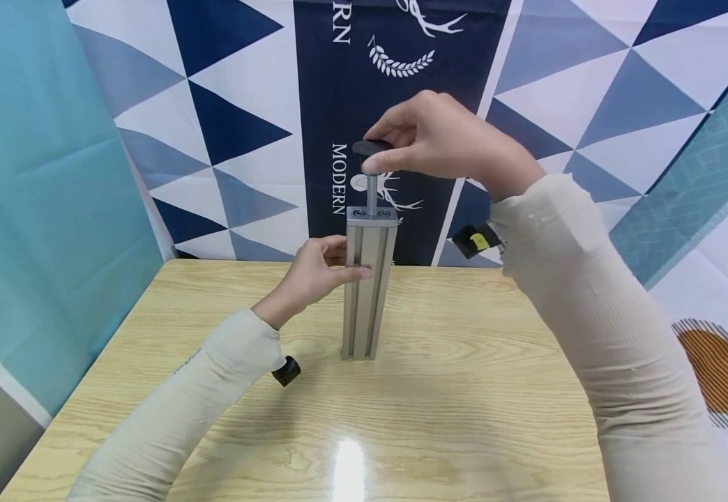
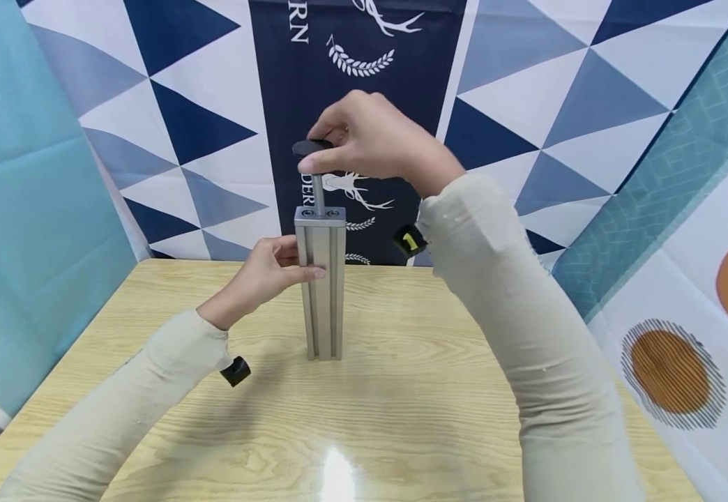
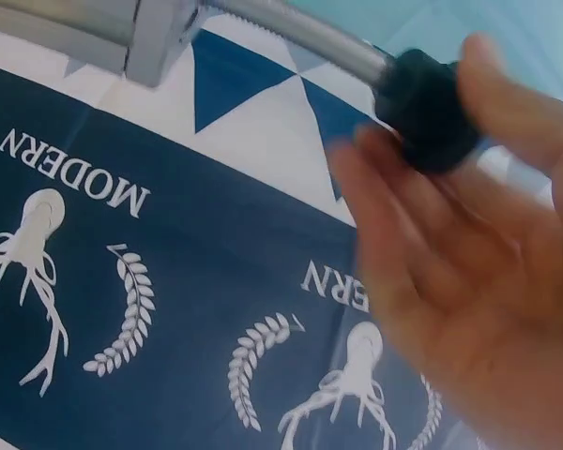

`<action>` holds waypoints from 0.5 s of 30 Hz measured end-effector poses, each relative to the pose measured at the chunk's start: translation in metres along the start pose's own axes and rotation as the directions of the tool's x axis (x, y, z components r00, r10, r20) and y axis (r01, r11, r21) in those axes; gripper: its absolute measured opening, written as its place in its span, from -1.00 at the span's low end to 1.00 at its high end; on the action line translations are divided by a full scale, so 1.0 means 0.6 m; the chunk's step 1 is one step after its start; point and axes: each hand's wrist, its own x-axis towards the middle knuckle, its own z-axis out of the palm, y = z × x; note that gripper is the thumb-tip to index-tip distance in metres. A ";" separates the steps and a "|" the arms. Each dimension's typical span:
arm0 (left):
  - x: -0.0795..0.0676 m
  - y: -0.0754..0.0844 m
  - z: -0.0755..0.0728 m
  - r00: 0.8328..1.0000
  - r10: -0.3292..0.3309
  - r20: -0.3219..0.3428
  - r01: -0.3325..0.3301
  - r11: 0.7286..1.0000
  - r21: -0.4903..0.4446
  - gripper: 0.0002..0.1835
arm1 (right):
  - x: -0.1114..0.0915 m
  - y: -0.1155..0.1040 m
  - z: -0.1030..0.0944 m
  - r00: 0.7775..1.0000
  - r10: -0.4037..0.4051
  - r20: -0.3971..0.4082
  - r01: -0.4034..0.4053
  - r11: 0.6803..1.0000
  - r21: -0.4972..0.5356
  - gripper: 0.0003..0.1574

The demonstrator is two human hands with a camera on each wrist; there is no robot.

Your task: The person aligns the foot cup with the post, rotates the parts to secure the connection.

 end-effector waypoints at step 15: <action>0.000 -0.002 -0.003 1.000 0.010 0.008 -0.010 1.000 0.002 -0.53 | 0.005 -0.013 0.032 0.932 0.339 -0.131 -0.338 0.941 0.029 -0.13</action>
